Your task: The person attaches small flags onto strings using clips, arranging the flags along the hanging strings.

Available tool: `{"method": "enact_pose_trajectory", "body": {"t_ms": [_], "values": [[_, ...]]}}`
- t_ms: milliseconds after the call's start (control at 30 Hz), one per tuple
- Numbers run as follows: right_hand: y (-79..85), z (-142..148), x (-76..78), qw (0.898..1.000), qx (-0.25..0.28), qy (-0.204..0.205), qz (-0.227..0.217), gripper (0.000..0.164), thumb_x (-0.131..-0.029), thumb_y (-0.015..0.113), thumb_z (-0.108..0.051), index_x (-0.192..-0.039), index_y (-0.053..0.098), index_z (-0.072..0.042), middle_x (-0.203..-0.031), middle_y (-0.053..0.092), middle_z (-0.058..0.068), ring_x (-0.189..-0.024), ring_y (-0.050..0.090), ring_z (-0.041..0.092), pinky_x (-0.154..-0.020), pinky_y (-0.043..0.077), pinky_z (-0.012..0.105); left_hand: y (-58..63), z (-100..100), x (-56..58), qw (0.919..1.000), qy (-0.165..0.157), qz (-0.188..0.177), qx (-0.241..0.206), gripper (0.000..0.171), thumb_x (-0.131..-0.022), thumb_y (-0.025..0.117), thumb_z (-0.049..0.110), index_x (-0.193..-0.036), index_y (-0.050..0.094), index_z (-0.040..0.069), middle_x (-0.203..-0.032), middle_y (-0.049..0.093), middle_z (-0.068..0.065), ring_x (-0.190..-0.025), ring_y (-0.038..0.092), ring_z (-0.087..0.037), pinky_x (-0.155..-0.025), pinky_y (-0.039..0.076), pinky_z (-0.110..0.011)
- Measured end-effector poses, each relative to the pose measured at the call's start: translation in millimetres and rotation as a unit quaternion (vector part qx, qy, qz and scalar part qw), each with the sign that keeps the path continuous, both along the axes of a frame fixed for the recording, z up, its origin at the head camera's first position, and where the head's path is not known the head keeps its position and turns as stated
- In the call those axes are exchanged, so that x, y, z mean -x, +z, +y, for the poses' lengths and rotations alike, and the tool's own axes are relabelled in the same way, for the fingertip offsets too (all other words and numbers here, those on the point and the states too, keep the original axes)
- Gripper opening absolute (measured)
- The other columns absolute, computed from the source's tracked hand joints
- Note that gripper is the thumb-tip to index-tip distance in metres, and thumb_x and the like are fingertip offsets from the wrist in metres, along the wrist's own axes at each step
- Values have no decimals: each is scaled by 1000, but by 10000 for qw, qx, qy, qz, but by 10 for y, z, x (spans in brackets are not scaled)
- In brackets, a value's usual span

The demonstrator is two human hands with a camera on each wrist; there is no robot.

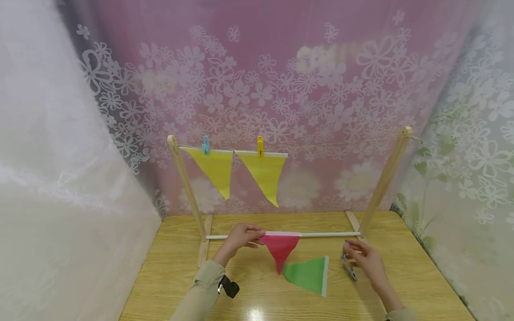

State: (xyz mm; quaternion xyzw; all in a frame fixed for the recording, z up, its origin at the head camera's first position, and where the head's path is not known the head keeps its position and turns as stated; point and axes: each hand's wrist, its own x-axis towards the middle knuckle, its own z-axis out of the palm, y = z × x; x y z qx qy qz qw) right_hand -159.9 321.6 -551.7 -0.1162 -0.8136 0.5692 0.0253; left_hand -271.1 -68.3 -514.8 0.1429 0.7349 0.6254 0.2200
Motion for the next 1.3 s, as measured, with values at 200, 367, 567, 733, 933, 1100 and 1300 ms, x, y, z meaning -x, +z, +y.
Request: {"method": "enact_pose_trajectory", "body": {"t_ms": [200,367,567,733,933,1100,1300], "values": [[250,-15,19,9981,553,234,120,61,-103,61,-34,-146,46,6,-114,70,-7,-92,68,6,-83,60,32,136,74,-31,9999,-165,4,0,37,-101,66,23,-124,67,-6,-106,76,-16,-93,76,-27,-81,61,-40],[420,-27,27,9938,988,419,298,63,-106,57,-29,-148,38,13,-107,70,-19,-91,70,7,-82,60,29,269,137,-41,9995,-274,144,-37,35,-101,65,23,-123,67,-5,-106,76,-15,-92,75,-26,-81,61,-39],[612,-54,29,9915,1124,537,375,63,-107,55,-25,-150,32,14,-105,70,-23,-91,68,4,-81,60,27,427,226,-17,9988,-332,348,-111,33,-102,64,21,-121,67,-6,-103,76,-16,-90,75,-26,-82,61,-40],[741,-46,50,9906,1061,679,533,55,-107,55,-22,-147,38,11,-105,70,-23,-92,69,4,-82,59,26,560,291,2,9976,-365,582,-122,29,-101,66,21,-117,70,-4,-101,76,-16,-93,74,-35,-78,62,-39],[900,-36,80,9896,1064,720,641,40,-106,57,-24,-139,51,-3,-105,71,-20,-91,70,5,-84,58,24,696,358,10,9970,-351,672,-163,29,-100,67,21,-116,72,-2,-100,77,-15,-89,75,-31,-77,62,-38],[1007,-30,102,9889,1006,771,772,34,-106,57,-24,-135,54,-6,-108,72,-17,-92,70,6,-83,58,24,794,409,9,9973,-287,636,-237,29,-100,67,20,-115,71,-4,-99,77,-15,-87,75,-28,-76,62,-37],[1173,-35,144,9844,1082,986,980,40,-107,55,-20,-139,48,2,-105,71,-18,-90,70,6,-82,57,22,940,468,12,9968,-301,704,-214,27,-99,68,20,-113,72,-3,-98,77,-15,-90,75,-32,-75,62,-36]]}}
